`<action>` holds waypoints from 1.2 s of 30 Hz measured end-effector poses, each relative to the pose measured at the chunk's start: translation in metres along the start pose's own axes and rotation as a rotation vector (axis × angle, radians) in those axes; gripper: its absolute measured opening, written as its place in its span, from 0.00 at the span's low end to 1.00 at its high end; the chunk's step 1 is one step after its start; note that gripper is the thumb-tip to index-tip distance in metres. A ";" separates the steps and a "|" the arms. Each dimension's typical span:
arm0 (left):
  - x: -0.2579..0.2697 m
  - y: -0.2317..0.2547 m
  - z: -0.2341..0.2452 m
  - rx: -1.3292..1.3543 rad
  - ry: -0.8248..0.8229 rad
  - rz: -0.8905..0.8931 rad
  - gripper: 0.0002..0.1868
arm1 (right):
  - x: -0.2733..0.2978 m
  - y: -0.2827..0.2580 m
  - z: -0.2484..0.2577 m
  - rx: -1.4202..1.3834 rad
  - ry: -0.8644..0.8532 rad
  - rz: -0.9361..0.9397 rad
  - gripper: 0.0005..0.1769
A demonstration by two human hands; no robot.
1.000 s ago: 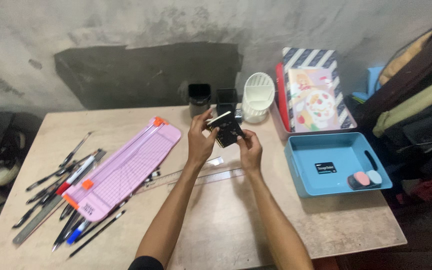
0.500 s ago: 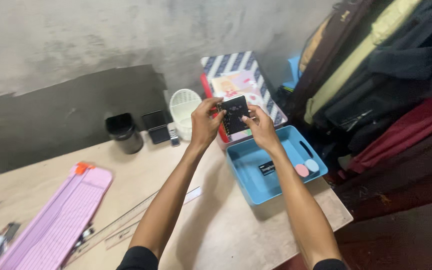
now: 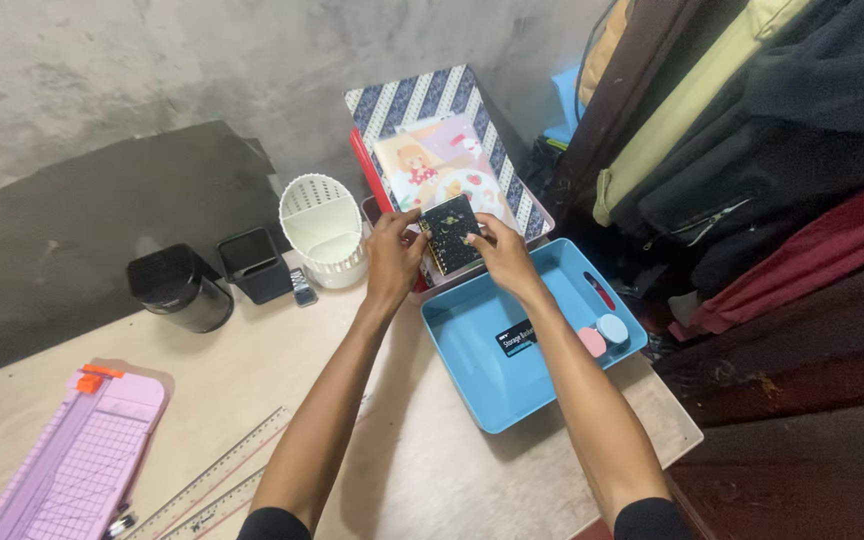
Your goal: The person organizes various stationery items on a wooden desk, including notebooks, a paper trimmer, and a large collection of pens and markers. They handle the items one by one, picking up notebooks to move them into a blue storage bin, adjusting the paper trimmer, and sorting through the pens on the desk surface.
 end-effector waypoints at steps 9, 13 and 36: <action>0.008 -0.009 -0.015 -0.341 -0.018 -0.116 0.18 | 0.013 -0.003 -0.003 0.565 0.181 0.247 0.26; 0.012 -0.021 -0.020 -0.390 -0.134 -0.047 0.24 | 0.023 -0.007 -0.004 0.520 0.249 0.297 0.28; 0.171 0.000 0.371 -0.423 0.190 0.060 0.17 | 0.145 -0.216 -0.267 0.107 -0.197 0.706 0.10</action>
Point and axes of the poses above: each hand's wrist, its own x-axis away from the middle knuckle, its own z-axis out of the back of the hand, y = z × x, the point moved 6 cm from there along -x, towards the middle knuckle, and after that the axes turned 2 degrees about -z, right-handed, at the moved point
